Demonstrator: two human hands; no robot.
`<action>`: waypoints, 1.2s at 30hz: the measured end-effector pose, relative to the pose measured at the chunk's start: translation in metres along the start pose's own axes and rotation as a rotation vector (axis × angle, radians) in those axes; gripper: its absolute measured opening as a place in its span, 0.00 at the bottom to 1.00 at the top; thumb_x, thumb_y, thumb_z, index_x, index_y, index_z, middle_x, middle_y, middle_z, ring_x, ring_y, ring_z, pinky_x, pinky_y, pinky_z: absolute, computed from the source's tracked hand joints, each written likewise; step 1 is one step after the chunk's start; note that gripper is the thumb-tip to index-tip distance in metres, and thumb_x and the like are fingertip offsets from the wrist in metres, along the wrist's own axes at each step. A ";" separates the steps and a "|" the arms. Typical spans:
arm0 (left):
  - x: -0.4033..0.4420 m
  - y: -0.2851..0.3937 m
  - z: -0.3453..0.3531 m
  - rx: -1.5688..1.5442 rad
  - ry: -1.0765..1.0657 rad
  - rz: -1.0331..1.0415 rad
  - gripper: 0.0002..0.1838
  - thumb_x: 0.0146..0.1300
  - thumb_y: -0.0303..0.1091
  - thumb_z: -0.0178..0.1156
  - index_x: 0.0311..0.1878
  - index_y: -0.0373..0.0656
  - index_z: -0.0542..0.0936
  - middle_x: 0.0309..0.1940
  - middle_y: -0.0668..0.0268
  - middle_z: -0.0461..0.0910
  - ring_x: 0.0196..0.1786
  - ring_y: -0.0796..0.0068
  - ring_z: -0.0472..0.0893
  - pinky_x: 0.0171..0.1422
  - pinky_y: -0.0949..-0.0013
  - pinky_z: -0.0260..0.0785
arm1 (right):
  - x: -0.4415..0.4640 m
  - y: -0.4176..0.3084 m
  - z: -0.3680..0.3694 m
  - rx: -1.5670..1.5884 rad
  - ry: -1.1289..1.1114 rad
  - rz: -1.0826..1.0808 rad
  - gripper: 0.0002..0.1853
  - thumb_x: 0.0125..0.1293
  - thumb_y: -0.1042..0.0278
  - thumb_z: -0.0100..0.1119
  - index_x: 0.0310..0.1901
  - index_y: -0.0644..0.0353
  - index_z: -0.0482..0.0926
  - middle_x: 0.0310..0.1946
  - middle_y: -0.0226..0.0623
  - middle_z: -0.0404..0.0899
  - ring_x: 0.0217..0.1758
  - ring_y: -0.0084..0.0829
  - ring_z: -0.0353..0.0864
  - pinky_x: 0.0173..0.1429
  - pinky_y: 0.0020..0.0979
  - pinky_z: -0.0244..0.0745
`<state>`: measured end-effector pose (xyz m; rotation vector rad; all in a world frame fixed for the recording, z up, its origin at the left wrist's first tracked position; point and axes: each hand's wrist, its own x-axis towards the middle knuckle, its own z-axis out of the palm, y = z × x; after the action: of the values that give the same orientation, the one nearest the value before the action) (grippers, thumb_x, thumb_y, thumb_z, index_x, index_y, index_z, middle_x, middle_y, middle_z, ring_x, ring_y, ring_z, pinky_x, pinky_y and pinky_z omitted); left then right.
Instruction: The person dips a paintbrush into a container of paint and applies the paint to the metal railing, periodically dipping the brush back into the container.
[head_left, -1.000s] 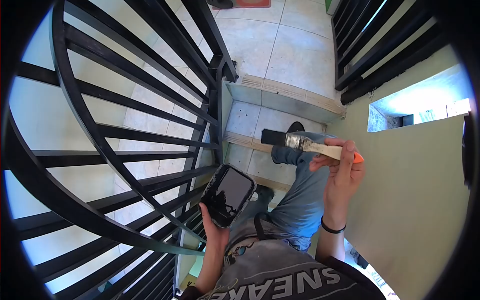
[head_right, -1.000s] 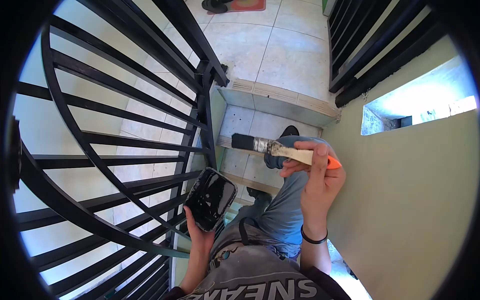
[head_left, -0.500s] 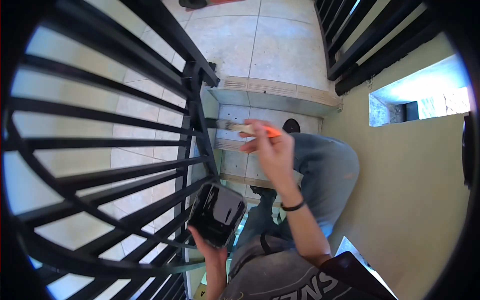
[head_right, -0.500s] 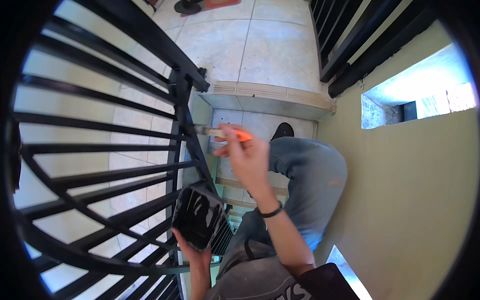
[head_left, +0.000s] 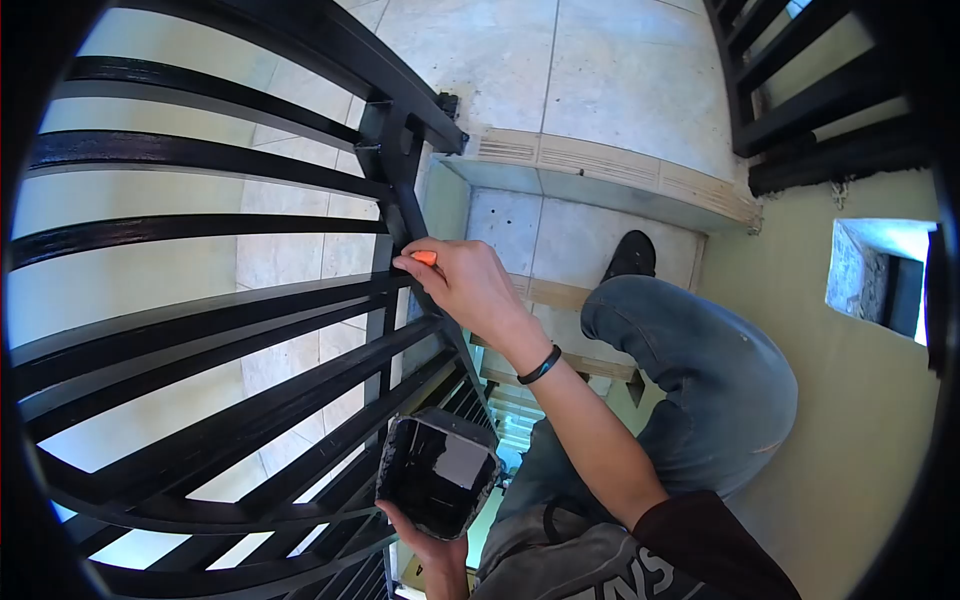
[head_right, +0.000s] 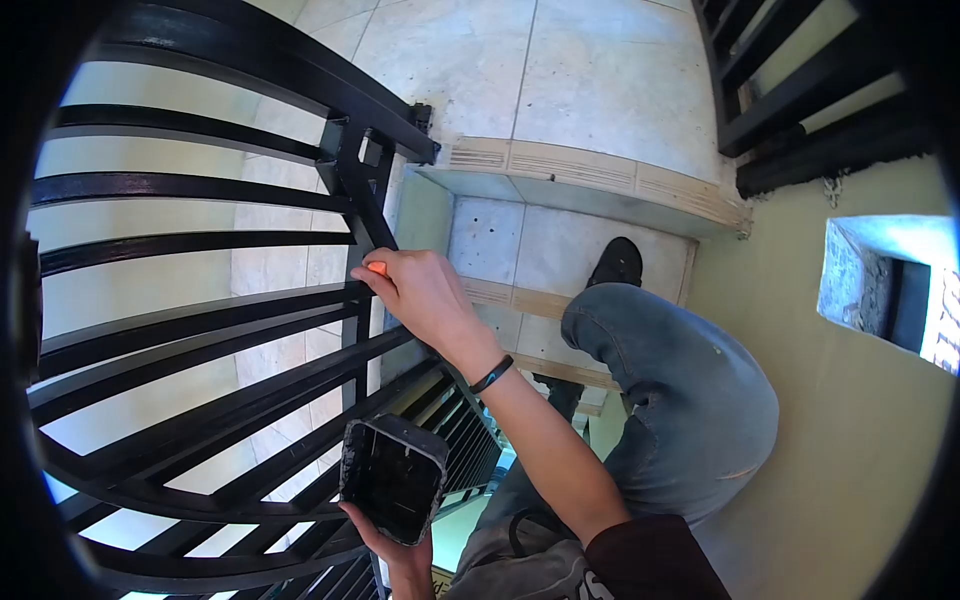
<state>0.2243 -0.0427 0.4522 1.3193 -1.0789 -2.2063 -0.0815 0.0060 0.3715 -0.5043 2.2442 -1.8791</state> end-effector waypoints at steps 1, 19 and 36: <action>-0.001 0.001 0.003 0.001 0.008 -0.001 0.41 0.74 0.70 0.45 0.77 0.48 0.65 0.74 0.60 0.69 0.75 0.56 0.69 0.78 0.49 0.63 | 0.002 -0.001 0.004 0.046 -0.015 0.023 0.13 0.72 0.58 0.65 0.44 0.61 0.86 0.27 0.49 0.84 0.29 0.53 0.82 0.35 0.42 0.77; 0.005 0.009 -0.001 0.011 0.069 -0.026 0.41 0.73 0.72 0.44 0.78 0.53 0.65 0.74 0.63 0.70 0.74 0.56 0.72 0.75 0.48 0.67 | -0.022 0.004 0.024 0.099 0.190 0.186 0.11 0.74 0.63 0.62 0.47 0.62 0.86 0.27 0.48 0.85 0.28 0.44 0.88 0.33 0.37 0.79; 0.011 0.015 0.001 0.005 0.014 -0.033 0.44 0.71 0.73 0.46 0.79 0.51 0.63 0.75 0.61 0.69 0.75 0.55 0.70 0.78 0.48 0.64 | -0.029 0.006 0.032 0.184 0.318 0.196 0.13 0.77 0.63 0.59 0.49 0.67 0.85 0.28 0.42 0.88 0.32 0.28 0.92 0.33 0.26 0.80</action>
<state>0.2170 -0.0591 0.4571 1.3616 -1.0666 -2.2160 -0.0446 -0.0124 0.3567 0.0467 2.1700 -2.1540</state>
